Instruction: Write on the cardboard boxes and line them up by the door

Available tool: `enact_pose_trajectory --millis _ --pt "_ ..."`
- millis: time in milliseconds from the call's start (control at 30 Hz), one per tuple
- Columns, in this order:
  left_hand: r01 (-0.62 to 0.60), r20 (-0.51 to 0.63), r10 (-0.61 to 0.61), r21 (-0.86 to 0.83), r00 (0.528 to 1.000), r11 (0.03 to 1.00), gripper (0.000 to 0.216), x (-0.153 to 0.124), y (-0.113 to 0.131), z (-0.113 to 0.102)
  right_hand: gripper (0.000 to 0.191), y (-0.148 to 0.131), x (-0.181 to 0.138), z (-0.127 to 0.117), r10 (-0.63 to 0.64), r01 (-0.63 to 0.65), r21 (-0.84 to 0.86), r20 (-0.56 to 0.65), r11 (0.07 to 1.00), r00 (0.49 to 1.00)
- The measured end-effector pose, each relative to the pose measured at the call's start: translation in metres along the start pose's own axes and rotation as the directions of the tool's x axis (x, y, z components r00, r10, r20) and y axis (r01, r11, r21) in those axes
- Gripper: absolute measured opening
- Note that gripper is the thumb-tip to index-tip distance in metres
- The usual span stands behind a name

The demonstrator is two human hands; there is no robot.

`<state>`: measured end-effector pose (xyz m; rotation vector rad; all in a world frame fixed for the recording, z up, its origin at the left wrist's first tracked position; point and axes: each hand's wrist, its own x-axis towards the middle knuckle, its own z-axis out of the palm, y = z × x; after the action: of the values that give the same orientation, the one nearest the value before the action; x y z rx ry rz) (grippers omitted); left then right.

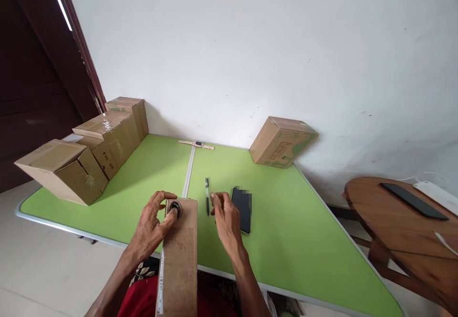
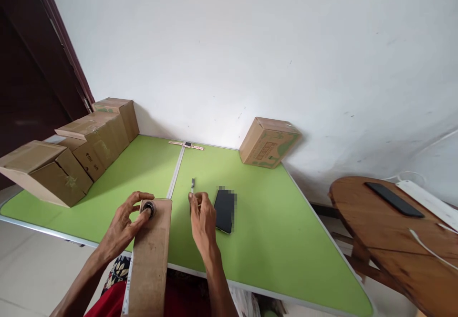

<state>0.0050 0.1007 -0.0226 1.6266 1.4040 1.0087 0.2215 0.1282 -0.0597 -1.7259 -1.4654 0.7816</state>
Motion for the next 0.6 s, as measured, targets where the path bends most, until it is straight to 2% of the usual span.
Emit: enact_pose_trajectory --millis 67,167,267,333,433,500,600 --pt "-0.008 -0.018 0.008 0.005 1.000 1.000 0.026 0.002 0.002 0.000 0.033 0.015 0.017 0.005 0.075 -0.072 -0.150 0.012 0.986 0.997" --pt "-0.051 -0.087 0.051 0.004 0.995 0.999 0.022 0.005 0.003 0.007 0.016 0.029 0.040 0.017 0.166 -0.159 -0.224 0.015 0.962 0.986" --pt "-0.087 -0.154 0.087 0.002 0.984 0.996 0.021 0.007 0.001 0.013 0.015 0.034 0.057 0.024 0.226 -0.215 -0.201 0.033 0.956 0.974" --pt "-0.104 -0.178 0.104 0.008 0.978 0.995 0.021 0.008 0.000 0.015 0.025 0.034 0.063 0.023 0.236 -0.227 -0.116 0.076 0.967 0.969" --pt "-0.107 -0.200 0.105 0.005 0.974 0.994 0.019 0.009 -0.003 0.014 0.039 0.030 0.061 0.011 0.187 -0.210 0.135 0.164 0.968 0.969" --pt "-0.098 -0.204 0.094 -0.009 0.974 0.995 0.018 0.010 -0.004 0.014 0.043 0.021 0.049 -0.002 0.116 -0.178 0.347 0.192 0.921 0.974" --pt "-0.092 -0.201 0.086 -0.022 0.976 0.995 0.017 0.011 -0.005 0.017 0.052 -0.004 0.022 -0.019 0.020 -0.119 0.591 0.171 0.798 0.985"
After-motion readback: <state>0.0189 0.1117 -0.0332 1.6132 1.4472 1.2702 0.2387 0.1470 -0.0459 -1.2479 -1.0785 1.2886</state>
